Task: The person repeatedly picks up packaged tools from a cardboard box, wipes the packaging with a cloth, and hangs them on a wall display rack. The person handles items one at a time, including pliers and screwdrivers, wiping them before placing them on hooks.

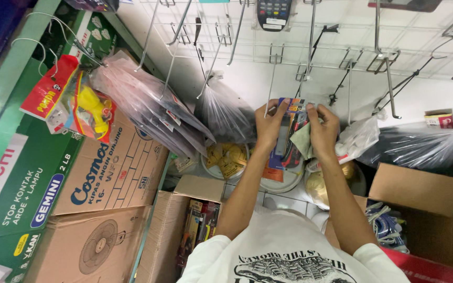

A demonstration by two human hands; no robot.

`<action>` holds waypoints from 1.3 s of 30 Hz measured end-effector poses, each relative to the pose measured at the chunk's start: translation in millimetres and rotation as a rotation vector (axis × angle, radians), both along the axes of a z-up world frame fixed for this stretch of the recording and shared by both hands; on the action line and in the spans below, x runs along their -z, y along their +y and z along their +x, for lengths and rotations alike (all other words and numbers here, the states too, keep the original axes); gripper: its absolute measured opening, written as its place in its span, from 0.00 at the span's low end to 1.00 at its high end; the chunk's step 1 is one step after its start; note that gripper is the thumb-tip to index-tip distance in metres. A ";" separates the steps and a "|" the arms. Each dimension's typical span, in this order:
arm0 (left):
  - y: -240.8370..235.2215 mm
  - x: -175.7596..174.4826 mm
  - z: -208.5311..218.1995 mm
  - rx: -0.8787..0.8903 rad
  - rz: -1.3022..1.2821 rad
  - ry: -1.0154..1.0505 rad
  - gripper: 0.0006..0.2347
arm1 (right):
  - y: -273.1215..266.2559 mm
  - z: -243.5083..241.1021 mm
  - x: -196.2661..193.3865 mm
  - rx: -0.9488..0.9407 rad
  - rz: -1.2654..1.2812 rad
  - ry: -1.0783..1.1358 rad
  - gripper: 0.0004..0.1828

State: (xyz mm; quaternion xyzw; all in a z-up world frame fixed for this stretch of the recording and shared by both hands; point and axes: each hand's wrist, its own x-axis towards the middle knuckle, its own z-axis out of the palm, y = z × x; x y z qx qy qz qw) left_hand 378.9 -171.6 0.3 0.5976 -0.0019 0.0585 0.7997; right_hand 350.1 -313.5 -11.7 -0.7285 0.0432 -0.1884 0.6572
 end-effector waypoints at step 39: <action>-29.2 51.6 106.8 -0.239 0.331 -0.160 0.05 | -25.1 106.1 31.1 0.138 -0.301 -0.110 0.13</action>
